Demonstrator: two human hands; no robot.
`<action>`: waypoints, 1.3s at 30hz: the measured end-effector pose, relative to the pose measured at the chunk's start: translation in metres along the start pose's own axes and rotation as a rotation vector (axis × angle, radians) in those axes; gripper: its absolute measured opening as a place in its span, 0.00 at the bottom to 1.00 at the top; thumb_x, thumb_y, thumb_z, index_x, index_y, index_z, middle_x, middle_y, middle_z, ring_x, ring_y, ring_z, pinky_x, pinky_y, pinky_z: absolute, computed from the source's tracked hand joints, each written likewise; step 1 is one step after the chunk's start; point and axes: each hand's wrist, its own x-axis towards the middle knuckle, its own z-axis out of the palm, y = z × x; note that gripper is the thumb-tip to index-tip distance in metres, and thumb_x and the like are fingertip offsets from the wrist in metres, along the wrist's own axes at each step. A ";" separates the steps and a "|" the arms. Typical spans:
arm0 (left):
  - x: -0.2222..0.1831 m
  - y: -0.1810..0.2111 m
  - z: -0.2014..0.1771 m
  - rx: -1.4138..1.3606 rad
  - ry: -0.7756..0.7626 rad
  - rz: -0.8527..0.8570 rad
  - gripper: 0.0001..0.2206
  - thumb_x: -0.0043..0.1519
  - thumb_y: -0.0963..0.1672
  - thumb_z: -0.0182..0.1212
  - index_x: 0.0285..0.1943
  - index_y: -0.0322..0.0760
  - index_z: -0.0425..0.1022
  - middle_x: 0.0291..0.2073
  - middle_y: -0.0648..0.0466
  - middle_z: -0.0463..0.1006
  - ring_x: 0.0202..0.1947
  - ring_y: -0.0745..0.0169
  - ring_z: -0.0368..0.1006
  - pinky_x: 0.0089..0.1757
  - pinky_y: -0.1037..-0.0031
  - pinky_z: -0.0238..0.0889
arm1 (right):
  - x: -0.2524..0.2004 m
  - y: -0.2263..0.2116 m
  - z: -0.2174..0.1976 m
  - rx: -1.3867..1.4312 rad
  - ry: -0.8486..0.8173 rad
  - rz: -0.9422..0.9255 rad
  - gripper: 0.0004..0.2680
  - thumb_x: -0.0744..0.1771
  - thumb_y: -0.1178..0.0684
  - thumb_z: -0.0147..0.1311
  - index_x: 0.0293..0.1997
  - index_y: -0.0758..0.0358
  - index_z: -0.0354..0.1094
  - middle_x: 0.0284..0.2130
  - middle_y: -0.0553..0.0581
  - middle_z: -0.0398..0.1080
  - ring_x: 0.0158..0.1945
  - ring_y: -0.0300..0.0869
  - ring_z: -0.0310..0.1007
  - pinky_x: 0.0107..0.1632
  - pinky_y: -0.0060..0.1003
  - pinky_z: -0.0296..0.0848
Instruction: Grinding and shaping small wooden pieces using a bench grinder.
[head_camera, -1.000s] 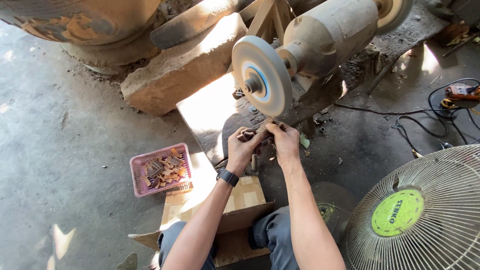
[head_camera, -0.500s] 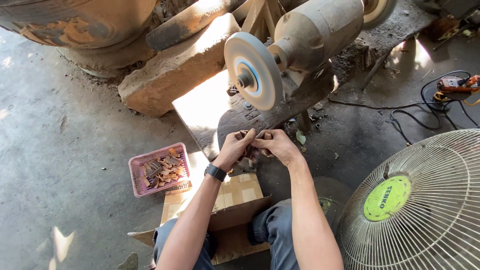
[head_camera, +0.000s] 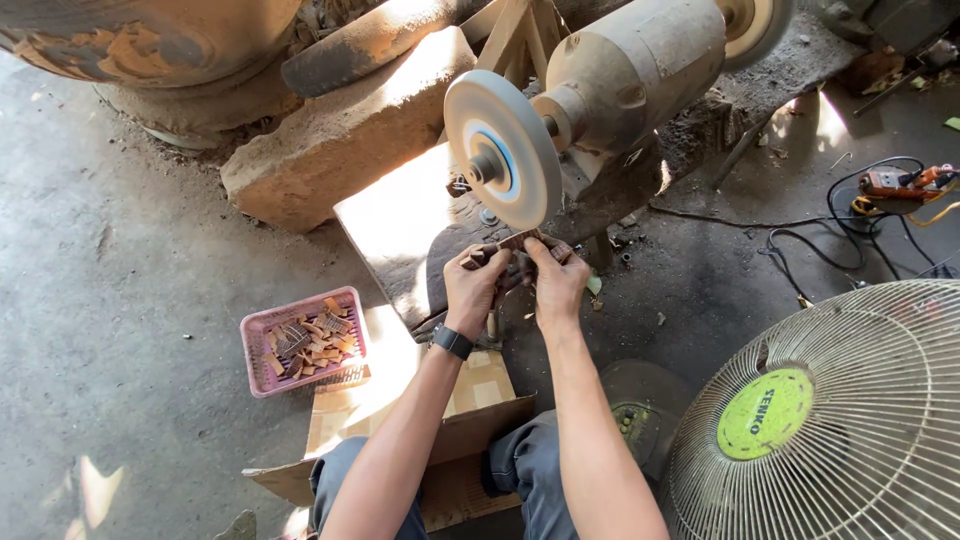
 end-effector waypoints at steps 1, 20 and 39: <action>0.000 0.003 0.004 -0.003 0.003 0.001 0.08 0.61 0.42 0.71 0.40 0.29 0.81 0.28 0.56 0.77 0.22 0.74 0.67 0.24 0.80 0.60 | 0.003 0.004 0.003 -0.003 -0.003 0.000 0.04 0.65 0.59 0.63 0.40 0.70 0.77 0.26 0.52 0.75 0.24 0.33 0.68 0.25 0.29 0.65; 0.017 -0.001 0.020 -0.195 0.015 0.021 0.04 0.62 0.40 0.67 0.37 0.32 0.77 0.27 0.59 0.78 0.23 0.76 0.69 0.26 0.80 0.63 | 0.020 0.016 0.013 0.111 0.109 -0.103 0.06 0.67 0.59 0.62 0.44 0.70 0.74 0.34 0.51 0.75 0.32 0.32 0.70 0.34 0.28 0.71; 0.010 0.026 0.014 0.123 -0.025 0.050 0.08 0.59 0.42 0.72 0.38 0.29 0.81 0.24 0.59 0.78 0.21 0.77 0.68 0.24 0.81 0.61 | 0.009 -0.017 0.006 0.049 -0.189 -0.063 0.10 0.65 0.64 0.54 0.49 0.70 0.76 0.39 0.48 0.76 0.39 0.30 0.70 0.42 0.25 0.70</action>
